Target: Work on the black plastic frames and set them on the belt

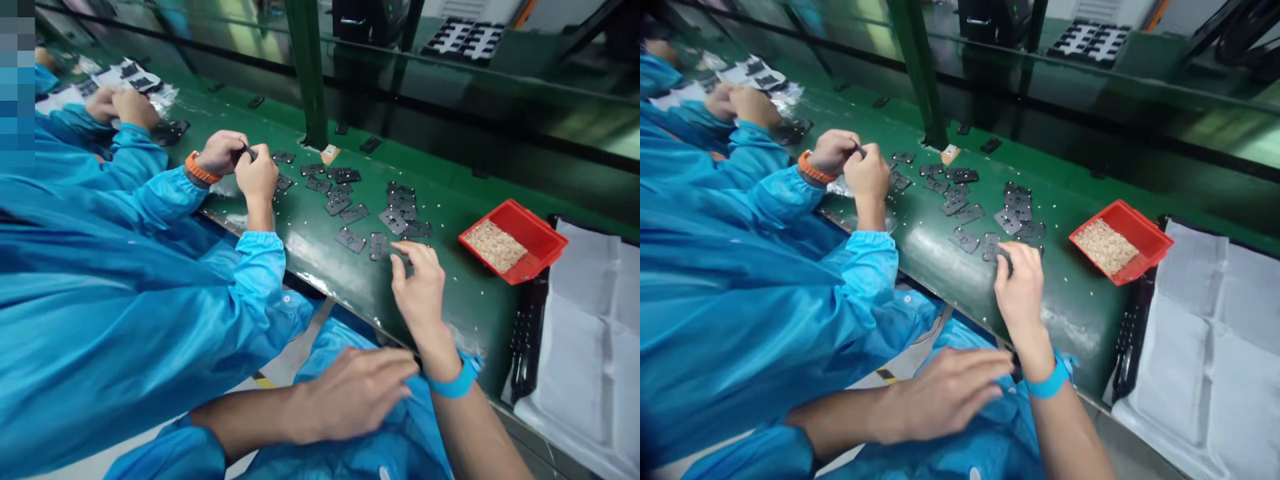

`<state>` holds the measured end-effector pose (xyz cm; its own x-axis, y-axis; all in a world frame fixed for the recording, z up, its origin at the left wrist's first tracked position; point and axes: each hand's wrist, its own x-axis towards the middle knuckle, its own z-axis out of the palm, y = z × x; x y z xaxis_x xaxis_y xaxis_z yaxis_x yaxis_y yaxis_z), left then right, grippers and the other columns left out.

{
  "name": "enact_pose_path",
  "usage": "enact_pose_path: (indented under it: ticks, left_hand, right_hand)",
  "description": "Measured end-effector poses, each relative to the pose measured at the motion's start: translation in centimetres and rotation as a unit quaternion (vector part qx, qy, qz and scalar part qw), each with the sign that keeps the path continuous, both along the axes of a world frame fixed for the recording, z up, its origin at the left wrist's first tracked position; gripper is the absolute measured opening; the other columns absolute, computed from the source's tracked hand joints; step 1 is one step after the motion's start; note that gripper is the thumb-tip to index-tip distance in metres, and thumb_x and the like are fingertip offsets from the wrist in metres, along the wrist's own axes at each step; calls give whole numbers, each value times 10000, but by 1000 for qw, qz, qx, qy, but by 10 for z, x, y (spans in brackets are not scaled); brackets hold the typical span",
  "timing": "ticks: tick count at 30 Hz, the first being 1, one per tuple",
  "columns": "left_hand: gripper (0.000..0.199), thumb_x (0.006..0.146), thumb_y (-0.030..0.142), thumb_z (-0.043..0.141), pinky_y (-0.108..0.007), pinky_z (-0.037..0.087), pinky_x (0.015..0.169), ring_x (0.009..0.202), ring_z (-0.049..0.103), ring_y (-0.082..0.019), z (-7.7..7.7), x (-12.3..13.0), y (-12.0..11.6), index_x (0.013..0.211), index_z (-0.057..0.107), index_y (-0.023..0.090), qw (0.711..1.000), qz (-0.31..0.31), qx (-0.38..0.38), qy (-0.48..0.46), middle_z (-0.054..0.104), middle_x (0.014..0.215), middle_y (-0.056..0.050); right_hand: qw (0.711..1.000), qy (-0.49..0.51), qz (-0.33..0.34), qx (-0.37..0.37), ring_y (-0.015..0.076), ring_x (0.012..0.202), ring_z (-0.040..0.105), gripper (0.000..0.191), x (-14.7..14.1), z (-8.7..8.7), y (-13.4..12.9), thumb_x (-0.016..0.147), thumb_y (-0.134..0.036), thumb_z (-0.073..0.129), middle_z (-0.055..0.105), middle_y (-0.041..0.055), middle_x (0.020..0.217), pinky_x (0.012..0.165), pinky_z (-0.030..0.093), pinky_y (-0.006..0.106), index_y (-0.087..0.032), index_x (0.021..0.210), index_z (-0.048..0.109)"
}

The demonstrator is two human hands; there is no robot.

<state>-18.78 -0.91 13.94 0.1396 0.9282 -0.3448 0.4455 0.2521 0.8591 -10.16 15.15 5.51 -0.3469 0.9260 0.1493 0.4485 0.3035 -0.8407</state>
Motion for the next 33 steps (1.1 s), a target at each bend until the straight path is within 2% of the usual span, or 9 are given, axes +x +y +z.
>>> enact_pose_path:
  ticks: [3,7,11,16,19,22,24,28,33]
  left_hand:
    - [224,1024,419,646,-273,576,756,867,722,-202,-12,-31,32,1098,778,254,997,36,35,51,760,925,-60]
    - [211,1065,311,572,-281,568,780,865,721,-195,-30,-59,58,1141,745,218,987,82,70,122,758,961,-70]
    - [214,1083,220,506,-293,550,789,866,716,-192,-43,-67,69,1177,695,181,979,74,80,172,753,1005,-77]
    - [237,1039,288,619,-301,544,779,861,684,-189,-49,-58,80,1259,616,200,975,98,61,190,707,1084,-70]
    - [383,988,352,701,-293,537,766,810,653,-164,-49,-46,91,1325,585,212,983,112,24,141,697,1164,-71]
    - [208,1028,381,636,-249,495,704,709,623,-134,-49,-29,106,1079,666,182,994,94,-49,9,713,884,-19]
    - [303,1059,407,574,-221,453,625,606,586,-111,-48,-17,116,873,619,173,989,81,-100,-78,651,694,9]
    - [322,1085,473,499,-193,409,502,472,538,-88,-39,2,133,920,502,197,965,75,-184,-169,646,652,21]
    - [299,1106,456,451,-196,328,494,461,436,-80,-17,15,144,945,475,205,971,20,-174,-161,509,562,76]
  right_hand:
    - [996,-52,75,-8,344,1251,579,337,-25,-10,37,912,-67,580,706,145,1309,1068,481,536,-190,1193,720]
    - [984,-111,130,-40,369,1154,582,442,-33,-18,49,842,-17,605,684,163,1229,991,508,552,-177,1242,705]
    - [983,-131,106,-73,379,1072,582,429,-18,-19,37,851,-59,629,636,178,1134,947,519,571,-162,1265,666]
    - [988,-81,55,-121,290,954,650,102,8,-10,21,949,-150,587,657,92,997,863,569,451,-233,996,623]
    - [987,-29,16,-159,218,809,696,31,27,1,6,1013,-242,587,696,43,918,744,594,349,-233,997,612]
    - [964,86,-61,-245,172,644,688,125,50,11,-9,1021,-343,638,708,13,841,597,589,283,-222,1049,645]
    - [948,133,-94,-274,169,659,710,145,68,15,-15,1014,-356,662,725,20,853,617,609,275,-217,1048,686]
    - [960,108,-119,-231,201,885,770,178,106,19,-19,1017,-293,672,764,73,1066,788,649,314,-231,1175,726]
    - [985,56,-119,-113,213,965,774,236,133,30,-18,980,-134,695,785,41,1078,869,650,353,-281,1160,736]
